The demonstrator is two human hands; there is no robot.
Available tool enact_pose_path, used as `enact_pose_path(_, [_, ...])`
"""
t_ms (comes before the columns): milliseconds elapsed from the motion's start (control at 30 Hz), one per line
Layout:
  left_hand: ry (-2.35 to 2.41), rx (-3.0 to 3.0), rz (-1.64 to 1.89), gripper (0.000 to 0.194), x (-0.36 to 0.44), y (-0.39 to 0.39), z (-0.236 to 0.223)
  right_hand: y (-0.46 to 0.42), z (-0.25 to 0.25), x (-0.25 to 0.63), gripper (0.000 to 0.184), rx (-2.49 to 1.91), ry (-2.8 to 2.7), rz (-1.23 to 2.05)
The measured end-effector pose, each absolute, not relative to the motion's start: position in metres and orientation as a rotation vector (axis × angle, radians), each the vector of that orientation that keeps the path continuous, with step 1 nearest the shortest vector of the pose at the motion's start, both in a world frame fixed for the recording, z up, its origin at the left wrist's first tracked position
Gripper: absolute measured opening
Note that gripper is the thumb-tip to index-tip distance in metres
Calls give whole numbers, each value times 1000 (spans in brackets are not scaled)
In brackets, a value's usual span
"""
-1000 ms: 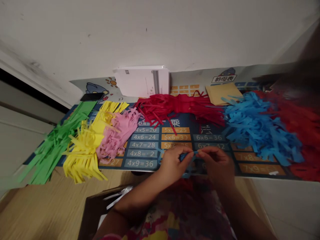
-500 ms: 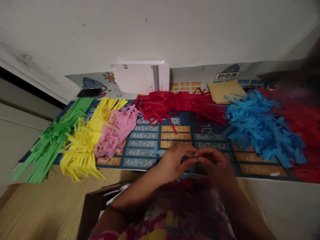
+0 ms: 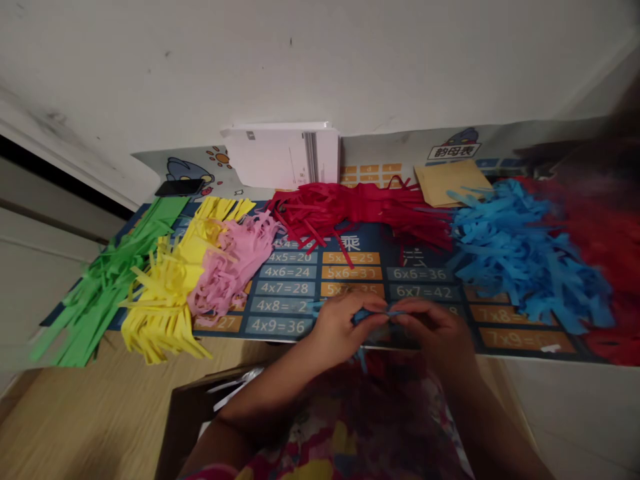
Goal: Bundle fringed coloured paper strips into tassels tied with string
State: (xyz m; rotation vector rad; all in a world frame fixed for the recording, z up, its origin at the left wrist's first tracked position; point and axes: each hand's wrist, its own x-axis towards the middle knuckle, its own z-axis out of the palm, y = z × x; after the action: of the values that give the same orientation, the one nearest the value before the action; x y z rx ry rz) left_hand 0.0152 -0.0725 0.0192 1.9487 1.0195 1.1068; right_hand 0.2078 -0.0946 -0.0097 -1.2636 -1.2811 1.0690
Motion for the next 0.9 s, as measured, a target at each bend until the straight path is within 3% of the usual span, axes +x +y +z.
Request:
enact_pose_path(100, [959, 2046, 1136, 19, 15, -72, 22, -97, -6, 208, 8, -1285, -1437, 869])
enact_pose_path(233, [983, 2069, 1183, 10, 15, -73, 24, -103, -2, 207, 9, -1316, -1476, 754])
enact_pose_path(567, [929, 2297, 1359, 13, 17, -85, 19, -116, 9, 199, 10, -1309, -1444, 720])
enact_pose_path(900, [905, 2267, 1297, 6, 23, -89, 17, -126, 7, 195, 9, -1336, -1388, 693])
